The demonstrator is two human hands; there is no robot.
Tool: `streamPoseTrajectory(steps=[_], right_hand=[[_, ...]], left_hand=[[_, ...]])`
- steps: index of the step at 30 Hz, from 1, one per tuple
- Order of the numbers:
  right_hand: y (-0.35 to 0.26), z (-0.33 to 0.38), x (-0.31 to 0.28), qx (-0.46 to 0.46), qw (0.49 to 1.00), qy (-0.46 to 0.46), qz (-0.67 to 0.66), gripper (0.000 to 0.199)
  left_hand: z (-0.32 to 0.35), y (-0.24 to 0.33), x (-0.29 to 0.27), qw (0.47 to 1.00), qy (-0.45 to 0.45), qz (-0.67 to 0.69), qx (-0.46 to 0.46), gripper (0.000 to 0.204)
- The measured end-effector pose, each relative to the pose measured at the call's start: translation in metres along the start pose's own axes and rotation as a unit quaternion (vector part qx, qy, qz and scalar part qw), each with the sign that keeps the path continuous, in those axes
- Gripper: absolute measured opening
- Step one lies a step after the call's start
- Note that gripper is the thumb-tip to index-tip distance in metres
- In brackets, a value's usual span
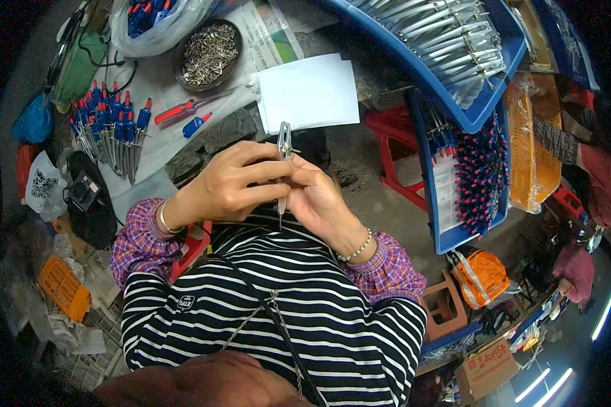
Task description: Assembling hardware components by inserting metal shafts into plastic handles at a manual workstation.
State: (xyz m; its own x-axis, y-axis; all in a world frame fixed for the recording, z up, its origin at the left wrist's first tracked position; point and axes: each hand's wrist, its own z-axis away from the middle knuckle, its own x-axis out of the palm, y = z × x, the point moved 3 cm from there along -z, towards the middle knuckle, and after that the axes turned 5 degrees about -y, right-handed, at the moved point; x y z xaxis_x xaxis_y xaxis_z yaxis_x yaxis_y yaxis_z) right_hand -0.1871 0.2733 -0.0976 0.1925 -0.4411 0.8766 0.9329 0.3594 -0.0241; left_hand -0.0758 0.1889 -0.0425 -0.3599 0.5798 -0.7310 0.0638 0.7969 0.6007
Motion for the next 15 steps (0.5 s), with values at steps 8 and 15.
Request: streamPoseTrajectory(steps=[8, 15], right_hand=[[0.002, 0.008, -0.016, 0.025, 0.998, -0.045, 0.027, 0.025], [-0.013, 0.03, -0.008, 0.033, 0.935, 0.028, 0.353, 0.024]], left_hand=[[-0.009, 0.001, 0.001, 0.998, 0.039, 0.053, -0.024, 0.031], [0.004, -0.005, 0.002, 0.946, 0.105, 0.204, -0.229, 0.011]])
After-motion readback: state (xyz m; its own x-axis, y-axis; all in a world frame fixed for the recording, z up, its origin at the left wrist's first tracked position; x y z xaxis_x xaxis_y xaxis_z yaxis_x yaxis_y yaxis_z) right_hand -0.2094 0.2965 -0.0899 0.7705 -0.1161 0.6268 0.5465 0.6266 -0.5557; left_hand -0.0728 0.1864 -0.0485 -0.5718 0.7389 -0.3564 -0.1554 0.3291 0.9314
